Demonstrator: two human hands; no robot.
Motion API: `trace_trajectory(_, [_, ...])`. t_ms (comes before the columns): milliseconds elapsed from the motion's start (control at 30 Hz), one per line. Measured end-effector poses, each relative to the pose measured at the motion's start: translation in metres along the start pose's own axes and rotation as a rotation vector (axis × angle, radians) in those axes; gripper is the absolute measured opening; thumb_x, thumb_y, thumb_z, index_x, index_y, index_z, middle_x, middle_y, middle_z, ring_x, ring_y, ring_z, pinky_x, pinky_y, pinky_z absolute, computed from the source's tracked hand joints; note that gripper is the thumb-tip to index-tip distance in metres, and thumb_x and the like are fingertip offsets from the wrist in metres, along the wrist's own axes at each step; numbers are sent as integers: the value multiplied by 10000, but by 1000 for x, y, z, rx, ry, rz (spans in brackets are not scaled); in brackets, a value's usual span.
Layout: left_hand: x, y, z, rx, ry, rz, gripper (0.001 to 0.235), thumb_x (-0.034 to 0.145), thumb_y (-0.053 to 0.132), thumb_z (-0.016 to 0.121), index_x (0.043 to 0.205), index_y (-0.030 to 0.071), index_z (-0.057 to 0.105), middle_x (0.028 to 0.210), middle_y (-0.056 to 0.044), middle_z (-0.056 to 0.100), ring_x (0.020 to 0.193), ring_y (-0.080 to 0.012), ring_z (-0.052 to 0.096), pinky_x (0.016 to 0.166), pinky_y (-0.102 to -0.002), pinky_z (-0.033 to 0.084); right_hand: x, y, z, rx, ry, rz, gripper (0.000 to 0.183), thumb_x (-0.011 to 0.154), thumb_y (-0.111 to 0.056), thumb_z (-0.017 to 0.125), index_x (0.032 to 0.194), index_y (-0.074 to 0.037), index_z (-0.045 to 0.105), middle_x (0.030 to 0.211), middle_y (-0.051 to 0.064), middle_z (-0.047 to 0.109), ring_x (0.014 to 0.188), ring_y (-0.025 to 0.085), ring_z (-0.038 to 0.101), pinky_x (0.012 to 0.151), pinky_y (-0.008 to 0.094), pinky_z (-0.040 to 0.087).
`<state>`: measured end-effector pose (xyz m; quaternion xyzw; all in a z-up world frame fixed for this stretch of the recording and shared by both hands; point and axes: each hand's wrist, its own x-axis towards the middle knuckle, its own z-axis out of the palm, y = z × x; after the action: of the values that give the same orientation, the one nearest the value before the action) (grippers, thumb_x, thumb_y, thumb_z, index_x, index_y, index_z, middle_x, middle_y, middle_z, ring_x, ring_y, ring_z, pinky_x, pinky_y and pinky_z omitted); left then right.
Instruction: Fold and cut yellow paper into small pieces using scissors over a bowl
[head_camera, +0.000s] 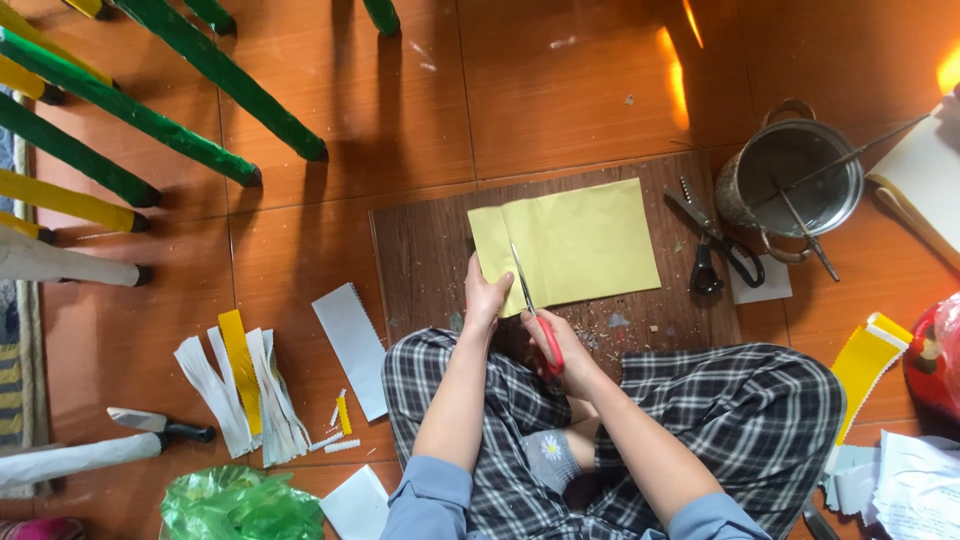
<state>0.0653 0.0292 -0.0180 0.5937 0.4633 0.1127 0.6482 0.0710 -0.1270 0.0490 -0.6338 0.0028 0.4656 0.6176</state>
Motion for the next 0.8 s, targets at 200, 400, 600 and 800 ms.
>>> trace_trajectory(200, [14,-33,2,-69,3,-9,785,718,-55,785,1417,57,448,1067,-258,642,959,-313,644,728,-456,549,-7,-6,10,34,64,64,374,955,-361,603,980,12,626,540,147,539,358,202,585,243,247,453])
trace_trajectory(400, [14,-41,3,-111,-37,-54,722,727,-44,790,1373,51,484,1002,-247,655,882,-319,654,658,-468,560,1,-20,8,18,35,116,572,929,-527,585,1090,22,611,617,178,585,437,235,625,292,309,523])
trace_trajectory(600, [12,-43,2,-168,-33,-72,688,741,-46,788,1351,43,483,989,-207,629,873,-283,619,654,-455,563,31,15,1,31,39,56,504,941,-480,626,997,21,627,563,128,496,334,240,568,245,297,485])
trace_trajectory(800, [9,-36,3,-199,-28,-103,641,767,-52,766,1334,43,484,1023,-200,621,919,-272,597,728,-441,573,21,-5,11,14,95,86,496,910,-485,666,897,9,632,523,141,521,380,218,582,260,272,489])
